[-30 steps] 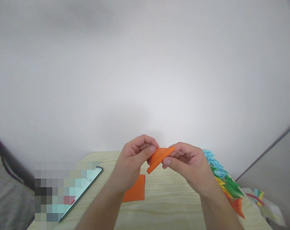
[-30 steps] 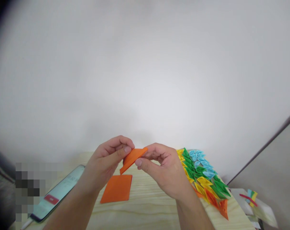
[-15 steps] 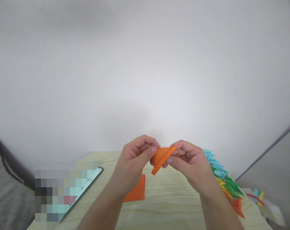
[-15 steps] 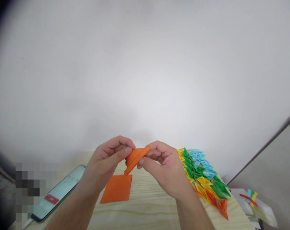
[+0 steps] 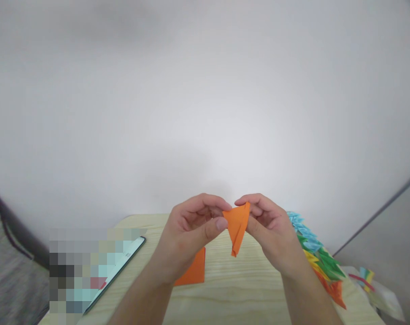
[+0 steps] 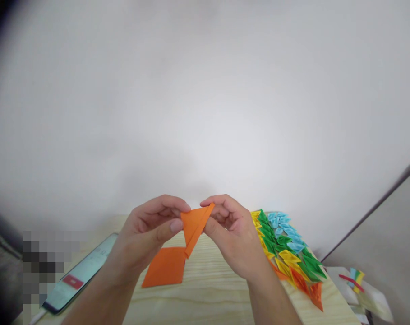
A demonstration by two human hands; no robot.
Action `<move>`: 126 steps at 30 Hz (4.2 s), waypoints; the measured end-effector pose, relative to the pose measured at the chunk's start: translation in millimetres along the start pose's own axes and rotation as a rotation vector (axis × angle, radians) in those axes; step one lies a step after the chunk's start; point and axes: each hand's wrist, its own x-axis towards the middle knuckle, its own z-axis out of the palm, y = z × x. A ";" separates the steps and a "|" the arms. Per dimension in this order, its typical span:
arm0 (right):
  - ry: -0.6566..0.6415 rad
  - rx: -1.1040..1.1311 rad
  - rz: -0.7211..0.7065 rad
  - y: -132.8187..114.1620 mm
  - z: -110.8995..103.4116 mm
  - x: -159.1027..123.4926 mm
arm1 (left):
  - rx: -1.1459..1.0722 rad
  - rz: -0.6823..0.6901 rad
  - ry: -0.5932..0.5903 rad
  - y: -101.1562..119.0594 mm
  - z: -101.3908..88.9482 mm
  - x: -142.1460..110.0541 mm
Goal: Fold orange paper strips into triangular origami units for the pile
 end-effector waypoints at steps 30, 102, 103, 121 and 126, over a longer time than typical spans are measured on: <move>0.077 -0.222 0.014 2.4 0.4 0.8 | 0.186 0.061 0.042 2.1 -1.5 5.2; 0.028 -0.121 0.010 -3.2 -2.2 4.4 | 0.704 0.086 0.139 13.6 4.6 0.1; 0.030 -0.121 0.002 -3.0 -2.2 5.0 | 0.698 0.094 0.141 12.8 4.2 -0.2; 0.034 -0.291 -0.121 -0.4 -2.4 2.1 | 0.812 0.119 0.169 15.6 13.8 -0.8; 0.034 -0.295 -0.159 1.5 -4.8 2.1 | 0.740 0.073 0.176 16.2 14.0 -2.0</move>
